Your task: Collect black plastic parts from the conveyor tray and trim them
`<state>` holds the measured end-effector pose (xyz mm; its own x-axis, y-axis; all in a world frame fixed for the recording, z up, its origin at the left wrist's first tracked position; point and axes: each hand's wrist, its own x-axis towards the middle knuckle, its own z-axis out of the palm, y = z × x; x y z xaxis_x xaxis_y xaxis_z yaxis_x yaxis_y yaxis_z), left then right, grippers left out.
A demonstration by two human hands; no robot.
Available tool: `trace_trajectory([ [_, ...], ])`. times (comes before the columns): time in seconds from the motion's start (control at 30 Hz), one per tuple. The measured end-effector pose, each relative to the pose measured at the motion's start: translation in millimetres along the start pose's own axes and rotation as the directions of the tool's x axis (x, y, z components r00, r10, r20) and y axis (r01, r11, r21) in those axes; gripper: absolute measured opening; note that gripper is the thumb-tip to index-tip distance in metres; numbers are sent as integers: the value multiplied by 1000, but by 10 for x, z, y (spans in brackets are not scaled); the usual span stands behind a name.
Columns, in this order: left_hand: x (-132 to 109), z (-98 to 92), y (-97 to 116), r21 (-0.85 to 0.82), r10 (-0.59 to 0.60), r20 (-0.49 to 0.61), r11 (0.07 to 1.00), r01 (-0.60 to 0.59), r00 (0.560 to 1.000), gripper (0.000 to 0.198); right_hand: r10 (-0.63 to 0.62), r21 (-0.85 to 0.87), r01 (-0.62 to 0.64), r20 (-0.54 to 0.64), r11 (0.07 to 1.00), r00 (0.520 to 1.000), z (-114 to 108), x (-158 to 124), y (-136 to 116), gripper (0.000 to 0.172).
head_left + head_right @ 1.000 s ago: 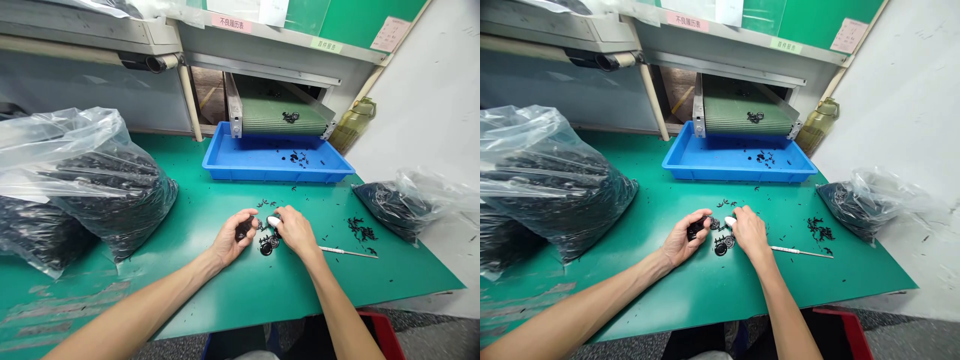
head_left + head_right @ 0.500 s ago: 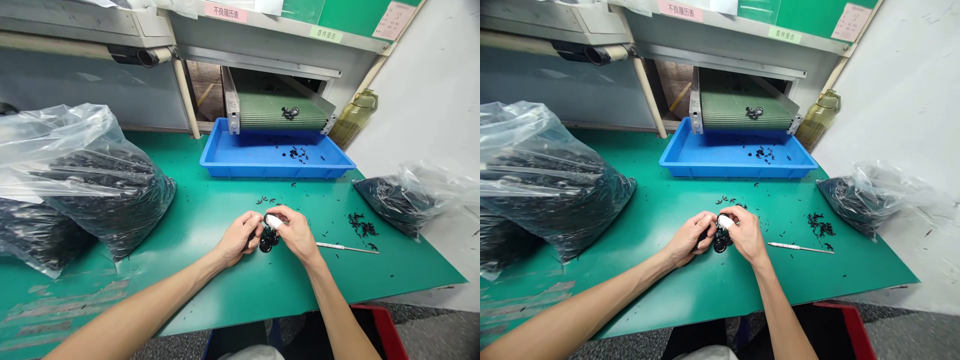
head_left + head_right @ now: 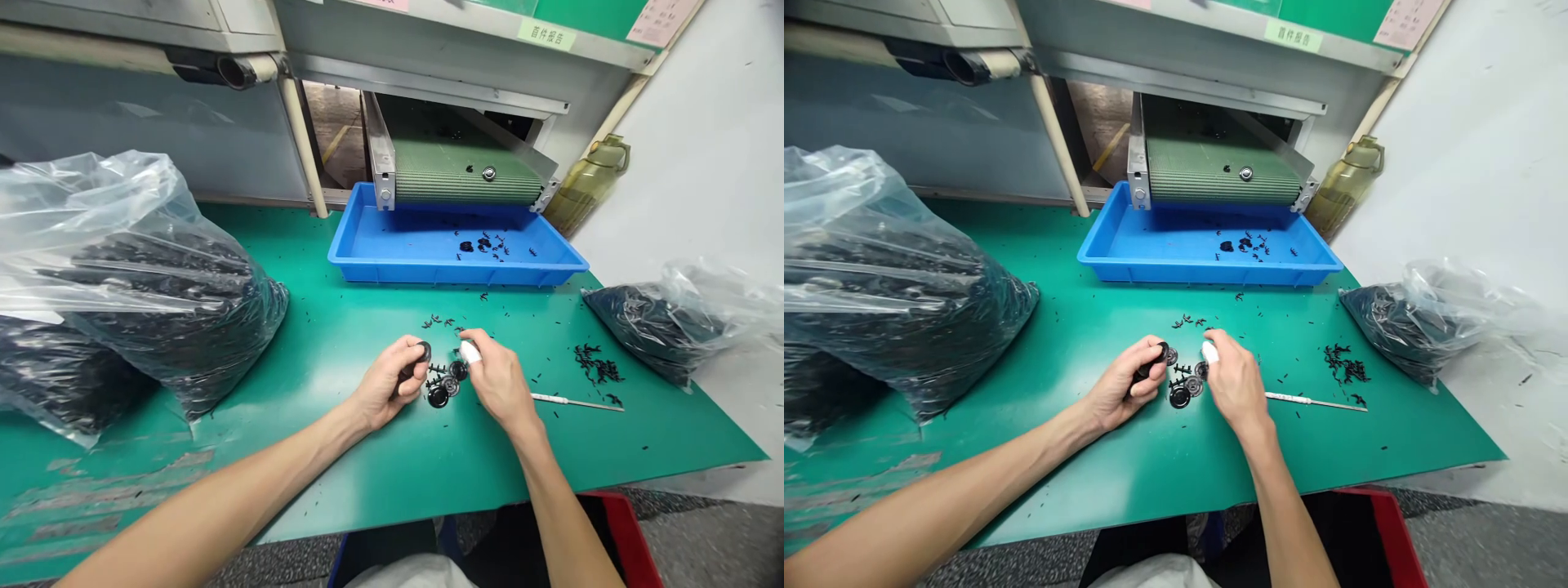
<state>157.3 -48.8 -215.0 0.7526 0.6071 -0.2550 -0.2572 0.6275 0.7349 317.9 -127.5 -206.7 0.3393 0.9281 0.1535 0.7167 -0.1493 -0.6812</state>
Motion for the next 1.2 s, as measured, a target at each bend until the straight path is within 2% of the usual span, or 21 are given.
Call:
trace_trajectory([
  [0.07, 17, -26, 40, -101, -6, -6, 995, 5, 1000, 9, 13, -225, -8, 20, 974, 1000, -65, -43, 87, 34],
  [0.17, 33, -49, 84, -227, -19, -32, 974, 11, 999, 12, 44, -331, -9, 97, 944, 994, -55, -91, 141, 34],
  [0.27, 31, -49, 108, -303, -52, -76, 953, 26, 996, 10, 9, -245, 13, 92, 969, 996, -1, -100, 140, 26],
  [0.37, 21, -45, 120, -305, -59, -112, 952, 22, 992, 14, 8, -91, -3, 58, 996, 998, 17, -100, 154, 15],
  [0.47, 8, -33, 114, -272, -68, -86, 961, 42, 994, 17, 32, 123, -36, 34, 992, 999, 21, -119, 183, 32],
  [0.53, -3, -9, 95, -187, -96, -43, 979, 86, 994, 18, 54, 280, -65, 46, 958, 997, 30, -137, 178, 38],
  [0.63, -17, 41, 35, 38, -105, 1, 994, 105, 994, 22, 89, 380, -101, 50, 919, 995, 31, -158, 108, 24],
  [0.77, -31, 62, -65, 240, -41, 47, 970, 28, 998, 32, 45, 354, -41, -4, 934, 999, -7, -173, -32, 14],
  [0.9, -49, 39, -126, 288, -28, 132, 958, -11, 991, 35, 57, 416, -50, -3, 908, 998, 16, -157, -127, 11],
  [1.03, -75, 68, -133, 378, 19, 161, 923, -79, 987, 29, 79, 448, -35, -80, 894, 994, 115, -117, -189, 12],
  [1.1, -75, 77, -112, 361, 48, 150, 927, -100, 988, 23, 54, 399, -23, -65, 917, 996, 125, -113, -188, 15],
  [1.2, -40, 47, -49, 205, 61, 61, 976, -73, 996, 18, 28, 208, -23, -20, 978, 999, 55, -155, -120, 34],
])
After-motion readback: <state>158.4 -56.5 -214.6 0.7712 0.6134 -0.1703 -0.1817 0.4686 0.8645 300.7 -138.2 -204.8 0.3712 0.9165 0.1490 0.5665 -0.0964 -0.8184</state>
